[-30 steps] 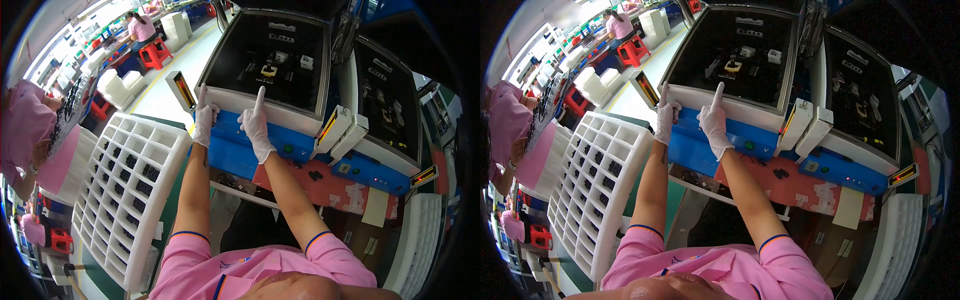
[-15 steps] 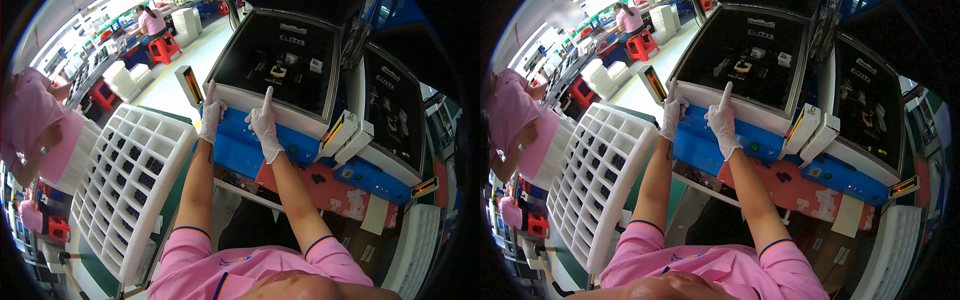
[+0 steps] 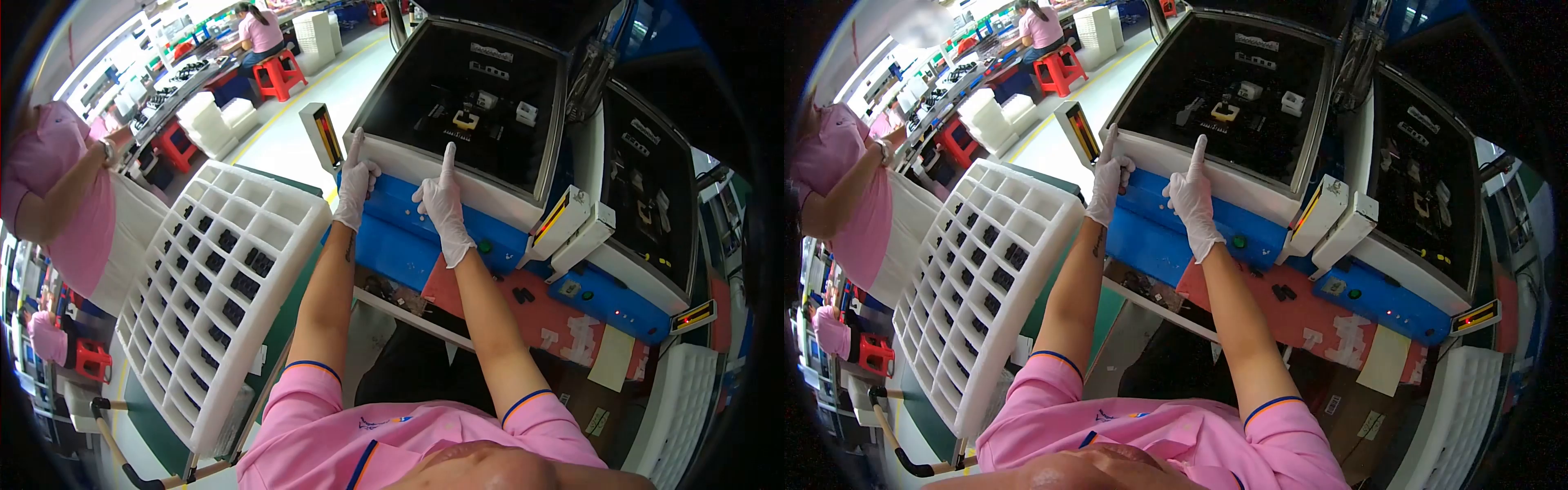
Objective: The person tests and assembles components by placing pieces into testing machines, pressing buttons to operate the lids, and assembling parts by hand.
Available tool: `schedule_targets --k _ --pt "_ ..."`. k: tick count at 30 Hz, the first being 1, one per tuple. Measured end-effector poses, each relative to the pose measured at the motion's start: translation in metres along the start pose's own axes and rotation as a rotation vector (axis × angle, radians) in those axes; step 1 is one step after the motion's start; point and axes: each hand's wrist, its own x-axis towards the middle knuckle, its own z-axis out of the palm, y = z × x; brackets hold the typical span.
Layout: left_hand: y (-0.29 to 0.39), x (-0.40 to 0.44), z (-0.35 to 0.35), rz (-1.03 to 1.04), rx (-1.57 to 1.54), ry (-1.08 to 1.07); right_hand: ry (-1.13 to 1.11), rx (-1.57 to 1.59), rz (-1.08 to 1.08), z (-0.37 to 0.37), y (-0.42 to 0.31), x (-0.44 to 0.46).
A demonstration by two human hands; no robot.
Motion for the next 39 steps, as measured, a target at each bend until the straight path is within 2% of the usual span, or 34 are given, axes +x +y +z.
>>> schedule_targets --k 3,6,10,11,15,18,31,39 --pt "0.004 0.004 0.005 0.048 -0.03 0.022 -0.016 -0.015 0.004 -0.001 0.003 0.004" --pt "0.022 0.005 0.011 0.264 -0.199 -0.016 -0.028 -0.076 0.005 -0.002 0.006 0.005" --pt "0.035 0.009 0.013 0.33 -0.229 -0.011 -0.025 -0.06 0.026 -0.003 0.0 0.002" --pt "0.026 0.013 0.012 0.327 -0.228 -0.012 -0.025 -0.06 0.029 -0.003 0.002 0.002" --pt "-0.013 0.029 0.011 0.102 -0.26 0.032 -0.03 -0.071 -0.037 -0.003 0.009 0.006" --pt "-0.004 0.018 0.008 0.034 -0.195 0.008 -0.024 -0.071 -0.084 -0.002 0.011 0.005" --pt "-0.011 0.022 0.009 0.061 -0.221 -0.008 -0.031 -0.063 -0.007 -0.004 0.002 0.002" --pt "-0.013 0.025 0.007 0.055 -0.212 -0.005 -0.021 -0.087 -0.047 -0.004 0.004 0.002"
